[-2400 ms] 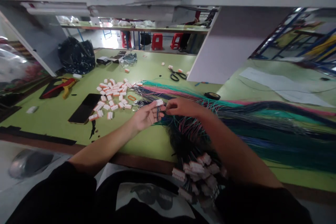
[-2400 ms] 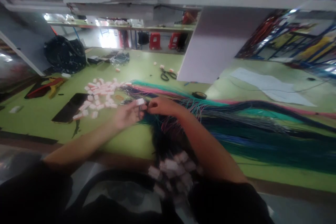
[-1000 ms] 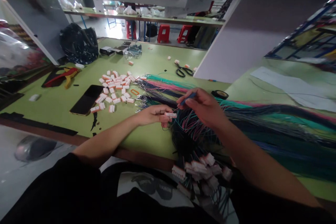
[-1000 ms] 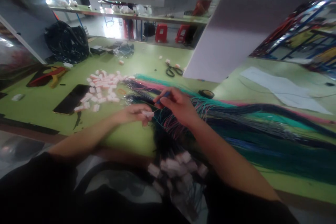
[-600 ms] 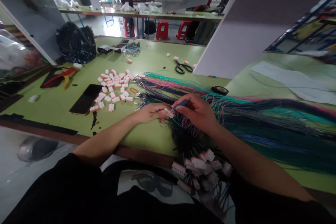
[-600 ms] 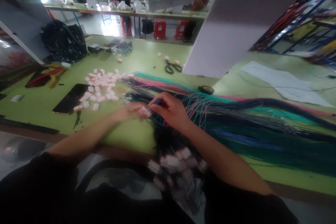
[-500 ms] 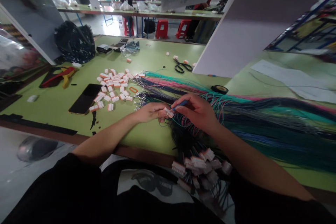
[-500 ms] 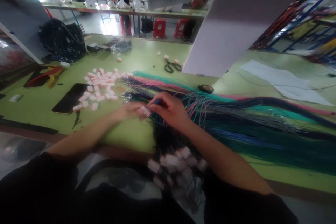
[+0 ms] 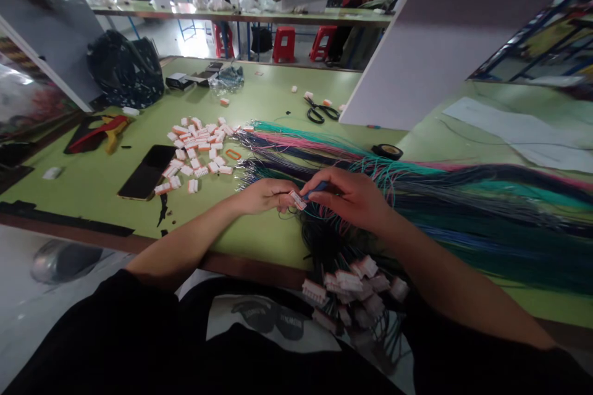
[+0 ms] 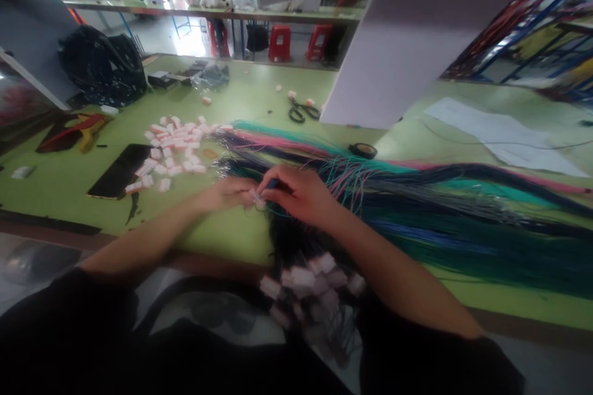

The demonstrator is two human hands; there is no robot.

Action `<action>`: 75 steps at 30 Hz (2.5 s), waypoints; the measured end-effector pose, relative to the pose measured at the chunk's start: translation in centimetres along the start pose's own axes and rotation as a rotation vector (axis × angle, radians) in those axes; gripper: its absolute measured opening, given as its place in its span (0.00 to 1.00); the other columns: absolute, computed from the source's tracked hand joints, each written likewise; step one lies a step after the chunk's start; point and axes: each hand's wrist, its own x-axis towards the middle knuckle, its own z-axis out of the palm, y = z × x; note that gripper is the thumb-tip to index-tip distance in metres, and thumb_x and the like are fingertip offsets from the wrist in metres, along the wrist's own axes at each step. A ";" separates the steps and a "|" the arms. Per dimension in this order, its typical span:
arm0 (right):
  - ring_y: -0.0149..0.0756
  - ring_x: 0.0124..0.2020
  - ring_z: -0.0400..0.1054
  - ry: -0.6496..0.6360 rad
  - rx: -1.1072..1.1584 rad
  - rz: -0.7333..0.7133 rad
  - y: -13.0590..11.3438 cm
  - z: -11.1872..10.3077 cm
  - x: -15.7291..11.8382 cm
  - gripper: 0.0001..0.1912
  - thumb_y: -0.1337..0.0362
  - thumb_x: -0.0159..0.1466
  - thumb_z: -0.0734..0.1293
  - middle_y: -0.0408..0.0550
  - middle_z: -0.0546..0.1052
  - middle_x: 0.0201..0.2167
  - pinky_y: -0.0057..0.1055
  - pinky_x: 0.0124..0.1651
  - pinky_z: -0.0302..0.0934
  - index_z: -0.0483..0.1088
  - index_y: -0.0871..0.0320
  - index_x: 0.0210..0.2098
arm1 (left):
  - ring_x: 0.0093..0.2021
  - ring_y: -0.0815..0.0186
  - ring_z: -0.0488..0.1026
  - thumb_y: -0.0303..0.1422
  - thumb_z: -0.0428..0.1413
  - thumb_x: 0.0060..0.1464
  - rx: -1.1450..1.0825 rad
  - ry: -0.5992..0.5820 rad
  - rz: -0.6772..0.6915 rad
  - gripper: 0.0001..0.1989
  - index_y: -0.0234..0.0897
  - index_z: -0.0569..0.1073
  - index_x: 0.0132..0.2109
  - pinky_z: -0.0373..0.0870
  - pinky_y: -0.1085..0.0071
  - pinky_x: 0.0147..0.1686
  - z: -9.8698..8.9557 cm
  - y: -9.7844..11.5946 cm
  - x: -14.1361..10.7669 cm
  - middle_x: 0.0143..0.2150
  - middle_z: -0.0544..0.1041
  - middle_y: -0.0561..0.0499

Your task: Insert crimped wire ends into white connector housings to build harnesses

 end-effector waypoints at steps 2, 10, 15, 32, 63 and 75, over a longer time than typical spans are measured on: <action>0.27 0.26 0.68 -0.023 -0.023 -0.022 -0.2 -0.1 0.0 0.12 0.55 0.62 0.62 0.43 0.77 0.29 0.24 0.29 0.58 0.70 0.55 0.33 | 0.26 0.74 0.68 0.53 0.48 0.53 0.020 -0.003 0.017 0.27 0.31 0.73 0.34 0.66 0.77 0.27 -0.1 0.1 0.0 0.29 0.72 0.49; 0.30 0.27 0.69 -0.079 -0.016 -0.027 0.2 0.0 0.0 0.15 0.50 0.62 0.61 0.42 0.77 0.28 0.26 0.31 0.58 0.71 0.53 0.32 | 0.28 0.71 0.67 0.51 0.50 0.53 0.097 0.001 0.008 0.23 0.34 0.74 0.33 0.63 0.77 0.29 -0.3 1.0 -0.1 0.27 0.72 0.50; 0.30 0.26 0.69 -0.061 -0.014 -0.012 0.1 -0.1 0.0 0.13 0.52 0.62 0.62 0.42 0.77 0.28 0.27 0.31 0.58 0.71 0.53 0.32 | 0.25 0.72 0.67 0.52 0.49 0.53 0.062 0.043 -0.002 0.25 0.33 0.75 0.32 0.63 0.77 0.27 0.0 0.6 -0.1 0.26 0.71 0.50; 0.33 0.29 0.69 0.093 0.256 0.188 2.1 1.0 1.0 0.08 0.57 0.56 0.67 0.44 0.76 0.28 0.30 0.32 0.62 0.72 0.56 0.29 | 0.17 0.78 0.58 0.55 0.57 0.43 -0.458 0.283 -0.170 0.26 0.33 0.67 0.26 0.54 0.78 0.18 1.4 0.5 0.5 0.18 0.64 0.57; 0.28 0.18 0.66 0.000 0.330 0.269 3.8 3.0 1.0 0.03 0.64 0.52 0.65 0.36 0.71 0.15 0.25 0.25 0.59 0.69 0.56 0.26 | 0.12 0.77 0.56 0.49 0.64 0.32 -0.449 0.458 -0.261 0.24 0.32 0.68 0.25 0.49 0.78 0.15 2.8 -1.2 0.7 0.12 0.63 0.59; 0.27 0.19 0.65 -0.013 0.217 0.185 3.5 1.3 1.6 0.03 0.63 0.54 0.65 0.37 0.71 0.17 0.25 0.25 0.58 0.68 0.56 0.26 | 0.14 0.78 0.55 0.48 0.60 0.42 -0.318 0.388 -0.231 0.21 0.33 0.66 0.27 0.49 0.79 0.16 2.6 0.2 1.0 0.14 0.60 0.61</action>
